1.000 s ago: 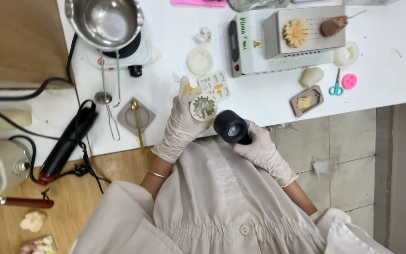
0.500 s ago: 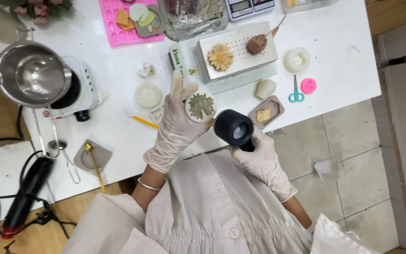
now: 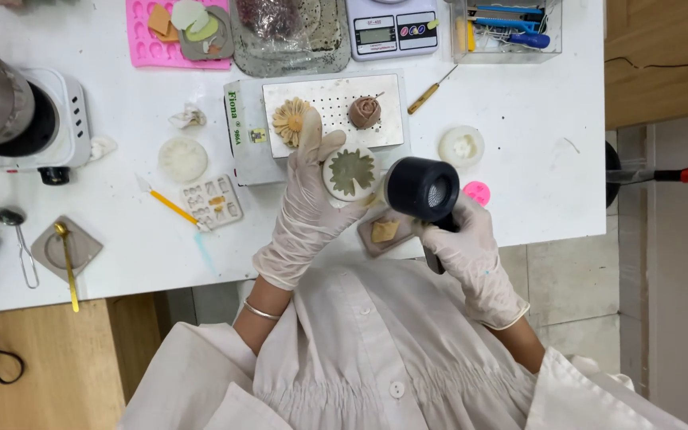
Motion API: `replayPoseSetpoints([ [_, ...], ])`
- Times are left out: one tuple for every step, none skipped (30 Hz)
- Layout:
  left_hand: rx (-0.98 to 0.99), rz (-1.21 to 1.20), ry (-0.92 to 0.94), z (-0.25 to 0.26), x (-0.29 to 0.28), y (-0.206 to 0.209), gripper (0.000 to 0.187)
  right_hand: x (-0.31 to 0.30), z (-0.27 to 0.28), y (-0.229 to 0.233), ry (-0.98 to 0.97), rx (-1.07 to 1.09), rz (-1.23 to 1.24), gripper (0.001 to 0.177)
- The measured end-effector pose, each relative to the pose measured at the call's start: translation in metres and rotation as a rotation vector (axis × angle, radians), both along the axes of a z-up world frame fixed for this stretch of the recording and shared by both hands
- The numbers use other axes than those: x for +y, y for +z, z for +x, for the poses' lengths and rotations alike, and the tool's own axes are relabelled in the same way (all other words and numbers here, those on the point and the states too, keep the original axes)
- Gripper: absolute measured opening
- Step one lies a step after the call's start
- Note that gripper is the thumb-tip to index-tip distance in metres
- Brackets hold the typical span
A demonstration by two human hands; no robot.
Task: Creating decorative wax candles using molds, a wax melter, and a heat gun.
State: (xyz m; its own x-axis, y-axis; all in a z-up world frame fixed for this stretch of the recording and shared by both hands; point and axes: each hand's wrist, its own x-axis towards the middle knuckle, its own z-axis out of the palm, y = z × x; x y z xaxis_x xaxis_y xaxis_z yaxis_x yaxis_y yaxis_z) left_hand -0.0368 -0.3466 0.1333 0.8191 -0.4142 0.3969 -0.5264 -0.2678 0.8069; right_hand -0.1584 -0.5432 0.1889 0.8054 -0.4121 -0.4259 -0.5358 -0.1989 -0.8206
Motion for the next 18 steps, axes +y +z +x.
replayPoseSetpoints([
  [0.013, 0.009, -0.003, -0.001, -0.004, 0.001, 0.121, -0.007, 0.001, -0.003, -0.032, -0.007, 0.028, 0.028],
  [0.026, 0.017, -0.005, -0.002, -0.008, 0.002, 0.123, -0.014, 0.002, -0.005, -0.065, -0.013, 0.056, 0.026],
  [0.029, 0.020, 0.003, -0.003, -0.012, 0.003, 0.123, -0.020, 0.004, -0.002, -0.056, -0.011, 0.059, 0.026],
  [0.009, 0.032, 0.010, -0.005, -0.016, 0.003, 0.124, -0.025, 0.006, 0.000, -0.046, -0.011, 0.045, 0.025],
  [-0.009, 0.046, 0.017, -0.007, -0.020, 0.004, 0.124, -0.030, 0.008, 0.003, -0.035, -0.009, 0.032, 0.025],
  [-0.004, 0.050, 0.027, -0.009, -0.023, 0.003, 0.124, -0.032, 0.010, 0.007, -0.025, -0.004, 0.036, 0.025],
  [0.010, 0.046, 0.038, -0.009, -0.027, 0.003, 0.123, -0.035, 0.013, 0.011, 0.000, 0.017, 0.010, 0.026],
  [0.025, 0.041, 0.050, -0.009, -0.031, 0.003, 0.121, -0.038, 0.015, 0.016, 0.026, 0.039, -0.017, 0.027],
  [0.027, 0.043, 0.054, -0.010, -0.034, 0.002, 0.121, -0.040, 0.015, 0.018, 0.030, 0.041, -0.015, 0.027],
  [0.026, 0.054, 0.063, -0.011, -0.037, 0.001, 0.119, -0.042, 0.015, 0.019, 0.033, 0.063, -0.027, 0.027],
  [0.025, 0.064, 0.073, -0.012, -0.039, 0.000, 0.117, -0.043, 0.015, 0.021, 0.037, 0.086, -0.040, 0.027],
  [0.027, 0.066, 0.076, -0.014, -0.041, -0.003, 0.117, -0.045, 0.012, 0.020, 0.041, 0.088, -0.038, 0.027],
  [0.048, 0.060, 0.064, -0.014, -0.044, -0.006, 0.117, -0.047, 0.011, 0.018, 0.033, 0.079, -0.025, 0.027],
  [0.068, 0.055, 0.051, -0.015, -0.046, -0.009, 0.116, -0.049, 0.009, 0.017, 0.025, 0.069, -0.011, 0.027],
  [0.069, 0.055, 0.054, -0.017, -0.049, -0.010, 0.116, -0.051, 0.007, 0.017, 0.029, 0.070, -0.011, 0.027],
  [0.053, 0.046, 0.044, -0.019, -0.053, -0.012, 0.115, -0.053, 0.005, 0.017, 0.018, 0.064, 0.000, 0.026],
  [0.036, 0.035, 0.034, -0.020, -0.057, -0.014, 0.114, -0.055, 0.003, 0.017, 0.008, 0.056, 0.011, 0.026],
  [0.036, 0.036, 0.037, -0.021, -0.060, -0.014, 0.114, -0.059, 0.001, 0.016, 0.010, 0.056, 0.011, 0.026],
])
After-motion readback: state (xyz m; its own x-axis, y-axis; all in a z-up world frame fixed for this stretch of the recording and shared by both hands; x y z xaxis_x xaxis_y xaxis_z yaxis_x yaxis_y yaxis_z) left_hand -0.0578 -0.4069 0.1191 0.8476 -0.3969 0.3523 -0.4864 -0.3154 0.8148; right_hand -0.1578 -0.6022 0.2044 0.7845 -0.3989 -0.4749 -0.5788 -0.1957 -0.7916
